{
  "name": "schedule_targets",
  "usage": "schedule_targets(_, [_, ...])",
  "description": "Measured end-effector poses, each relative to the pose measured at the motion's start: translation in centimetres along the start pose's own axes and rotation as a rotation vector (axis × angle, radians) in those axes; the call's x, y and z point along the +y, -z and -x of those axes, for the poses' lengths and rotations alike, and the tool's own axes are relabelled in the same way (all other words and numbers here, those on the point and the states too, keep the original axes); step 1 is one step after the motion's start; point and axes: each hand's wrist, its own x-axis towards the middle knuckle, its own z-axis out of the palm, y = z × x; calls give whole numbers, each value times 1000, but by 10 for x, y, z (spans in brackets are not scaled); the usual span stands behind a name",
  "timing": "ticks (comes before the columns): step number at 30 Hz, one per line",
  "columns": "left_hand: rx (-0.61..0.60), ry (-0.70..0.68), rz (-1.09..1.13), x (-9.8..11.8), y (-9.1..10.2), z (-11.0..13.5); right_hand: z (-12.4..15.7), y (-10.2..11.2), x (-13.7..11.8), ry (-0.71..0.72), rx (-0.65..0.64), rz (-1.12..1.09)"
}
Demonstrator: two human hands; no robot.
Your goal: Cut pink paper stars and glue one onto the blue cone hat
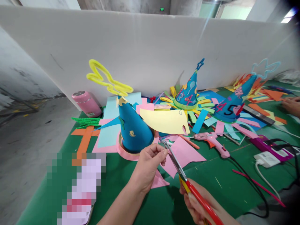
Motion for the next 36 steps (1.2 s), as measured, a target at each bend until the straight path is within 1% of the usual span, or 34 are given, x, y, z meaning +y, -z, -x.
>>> schedule_targets(4, [-7,5,10,-1,0,0,-2,1,4,-37,-24,-4])
schedule_targets(10, [-13,9,16,-2,0,0,3,-7,0,118,6,-23])
schedule_targets(16, [-9,25,15,-3,-1,0,8,-11,-7,145,6,23])
schedule_targets(19, [2,29,15,-3,-1,0,8,-11,-7,184,6,16])
schedule_targets(22, [6,31,20,-4,-2,0,7,-10,-3,192,22,14])
schedule_targets(26, [7,27,26,-4,-3,0,3,-3,7,169,-11,-17])
schedule_targets(29, [6,21,31,-5,-2,0,-3,5,15,104,-51,-9])
schedule_targets(33, [12,13,35,-6,-1,0,-12,12,25,7,-38,1])
schedule_targets(36, [8,8,35,-6,-1,0,-13,11,26,3,-37,-11])
